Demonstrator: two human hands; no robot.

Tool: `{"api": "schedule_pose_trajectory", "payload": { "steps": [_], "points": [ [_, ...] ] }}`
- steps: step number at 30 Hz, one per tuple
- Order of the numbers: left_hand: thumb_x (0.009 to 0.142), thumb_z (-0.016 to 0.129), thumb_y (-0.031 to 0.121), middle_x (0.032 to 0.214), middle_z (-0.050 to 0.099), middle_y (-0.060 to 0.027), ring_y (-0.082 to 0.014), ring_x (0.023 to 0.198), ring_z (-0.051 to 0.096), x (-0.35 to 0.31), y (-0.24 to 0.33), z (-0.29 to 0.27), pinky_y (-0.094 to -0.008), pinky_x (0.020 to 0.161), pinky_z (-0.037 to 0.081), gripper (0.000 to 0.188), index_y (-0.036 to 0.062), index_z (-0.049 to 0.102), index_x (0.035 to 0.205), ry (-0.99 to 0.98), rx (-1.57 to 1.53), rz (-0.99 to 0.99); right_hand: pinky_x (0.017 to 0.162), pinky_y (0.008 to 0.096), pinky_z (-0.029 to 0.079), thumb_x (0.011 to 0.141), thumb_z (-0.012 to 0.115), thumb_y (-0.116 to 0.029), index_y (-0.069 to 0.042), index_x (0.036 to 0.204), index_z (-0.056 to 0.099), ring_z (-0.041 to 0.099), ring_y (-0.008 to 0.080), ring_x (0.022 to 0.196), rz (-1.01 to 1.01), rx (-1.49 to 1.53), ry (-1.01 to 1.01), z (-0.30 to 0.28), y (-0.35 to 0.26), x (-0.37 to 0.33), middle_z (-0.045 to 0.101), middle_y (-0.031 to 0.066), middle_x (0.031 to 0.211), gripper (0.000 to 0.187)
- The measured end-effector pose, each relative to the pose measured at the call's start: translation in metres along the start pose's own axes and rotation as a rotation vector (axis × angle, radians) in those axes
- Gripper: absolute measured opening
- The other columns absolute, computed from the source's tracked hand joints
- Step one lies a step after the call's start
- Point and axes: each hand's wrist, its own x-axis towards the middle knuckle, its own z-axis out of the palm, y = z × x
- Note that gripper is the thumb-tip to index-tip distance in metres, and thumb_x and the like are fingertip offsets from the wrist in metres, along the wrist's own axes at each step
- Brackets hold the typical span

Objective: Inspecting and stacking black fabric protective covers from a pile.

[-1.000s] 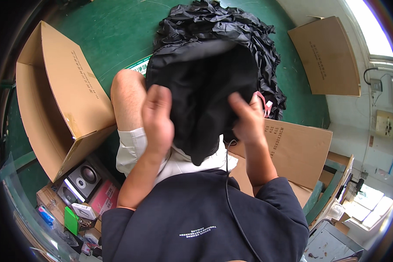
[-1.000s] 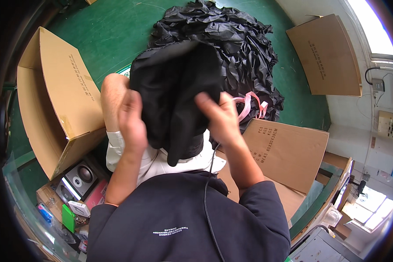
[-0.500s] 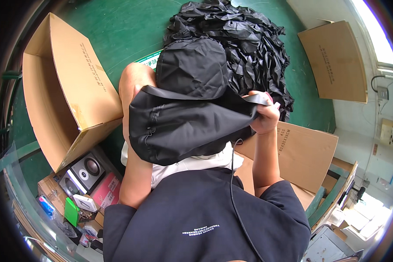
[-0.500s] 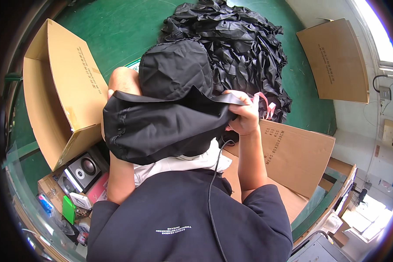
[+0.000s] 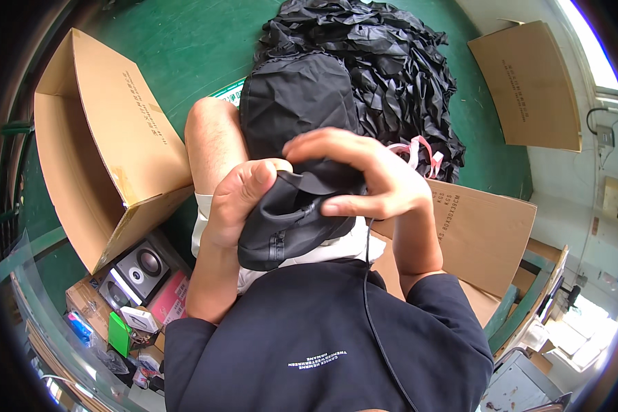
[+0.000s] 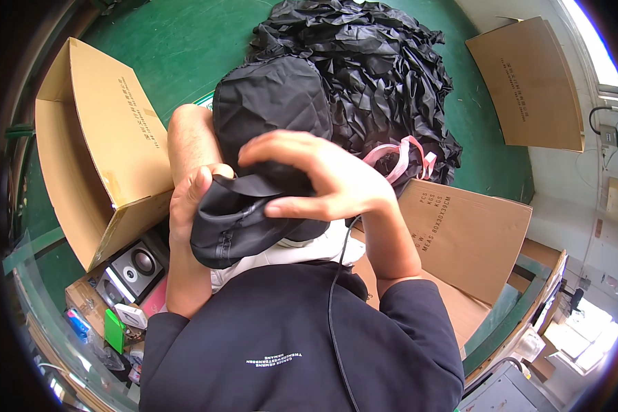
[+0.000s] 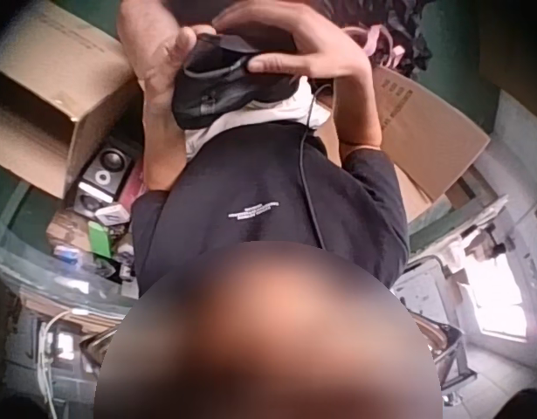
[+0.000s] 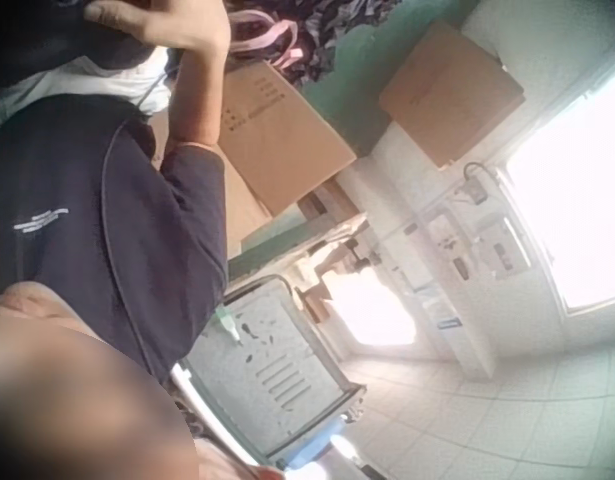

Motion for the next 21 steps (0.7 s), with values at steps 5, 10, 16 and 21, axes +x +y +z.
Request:
{"api": "schedule_pose_trajectory", "payload": {
  "steps": [5,10,16,21],
  "points": [
    [0.096,0.066,0.031,0.074,0.052,0.0076,0.0,0.065,0.045,0.003,0.027,-0.013,-0.0172,0.058,0.035,0.029,0.0048,0.056,0.089,-0.039,0.196,-0.152,0.058,0.0316,0.038,0.096,0.058,-0.016,0.001,0.081,0.057,0.051,0.0097,0.064,0.372,0.324,-0.025,0.001,-0.005,0.004,0.06,0.001,0.069,0.023],
    [0.069,0.083,-0.002,0.092,0.069,-0.0016,-0.005,0.083,0.061,0.006,0.057,-0.035,-0.0204,0.074,0.048,0.034,-0.0048,0.065,0.098,-0.165,0.38,-0.304,0.081,0.0289,0.055,0.1,0.052,-0.018,0.009,0.103,0.061,0.069,0.0174,0.086,0.374,1.131,0.39,0.007,0.015,-0.014,0.07,0.0122,0.094,0.028],
    [0.077,0.081,0.013,0.104,0.071,-0.0157,-0.0249,0.102,0.067,0.001,0.034,-0.102,-0.0328,0.092,0.05,0.043,-0.0095,0.065,0.111,-0.34,0.135,0.087,0.092,0.0426,0.055,0.097,0.054,-0.023,0.008,0.128,0.046,0.068,0.0332,0.1,-0.027,1.492,0.637,0.006,0.033,-0.037,0.063,0.0237,0.117,0.045],
    [0.103,0.046,0.038,0.129,0.058,-0.0189,-0.0283,0.121,0.058,0.015,0.018,-0.095,-0.0426,0.105,0.044,0.049,-0.0047,0.056,0.125,-0.068,-0.157,0.292,0.09,0.0377,0.055,0.09,0.064,-0.014,0.012,0.129,0.041,0.067,0.0281,0.1,-0.038,1.643,0.836,0.01,0.054,-0.044,0.062,0.0231,0.115,0.052]
  ]
}}
